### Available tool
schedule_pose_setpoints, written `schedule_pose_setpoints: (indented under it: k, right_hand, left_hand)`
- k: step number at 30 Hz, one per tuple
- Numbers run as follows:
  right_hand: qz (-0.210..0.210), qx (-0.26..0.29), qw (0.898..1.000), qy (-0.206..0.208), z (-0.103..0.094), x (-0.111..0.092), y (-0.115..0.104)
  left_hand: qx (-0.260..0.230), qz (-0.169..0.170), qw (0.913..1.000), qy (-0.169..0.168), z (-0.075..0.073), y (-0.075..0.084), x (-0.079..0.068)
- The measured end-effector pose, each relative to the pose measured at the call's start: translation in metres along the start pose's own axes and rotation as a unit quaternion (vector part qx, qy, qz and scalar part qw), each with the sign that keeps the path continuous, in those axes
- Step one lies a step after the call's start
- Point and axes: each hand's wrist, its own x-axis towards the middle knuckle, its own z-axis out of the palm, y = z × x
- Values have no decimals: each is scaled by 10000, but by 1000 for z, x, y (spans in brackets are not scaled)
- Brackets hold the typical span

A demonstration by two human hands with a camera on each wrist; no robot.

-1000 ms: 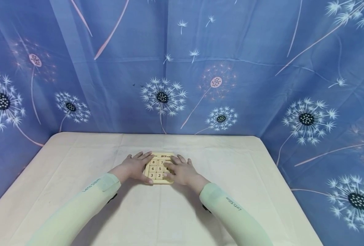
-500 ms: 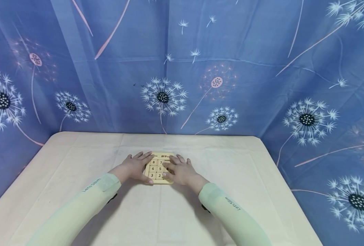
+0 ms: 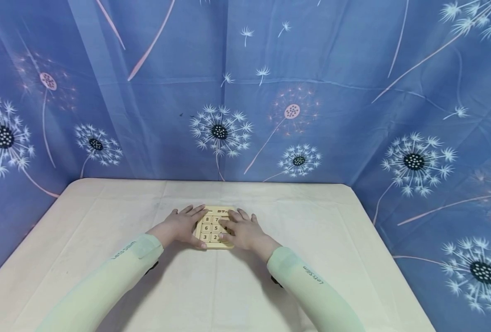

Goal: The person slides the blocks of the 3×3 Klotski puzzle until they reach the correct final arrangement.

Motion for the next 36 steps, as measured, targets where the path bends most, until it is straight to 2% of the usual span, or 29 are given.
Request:
schedule_pose_setpoints:
  k: [7, 16, 26, 36]
  right_hand:
    - [-44, 80, 10000, 24, -3, -3, -1]
    - [-237, 61, 9996, 123, -5, -21, 6]
    - [-179, 59, 9998, 103, -3, -37, 8]
    - [-39, 100, 9999, -22, 0, -39, 5]
  left_hand:
    - [14, -28, 10000, -26, 1, 0, 0]
    - [-9, 65, 10000, 4, 0, 0, -1]
    - [-22, 51, 10000, 45, 2, -1, -1]
    - [-3, 47, 10000, -5, 2, -1, -1]
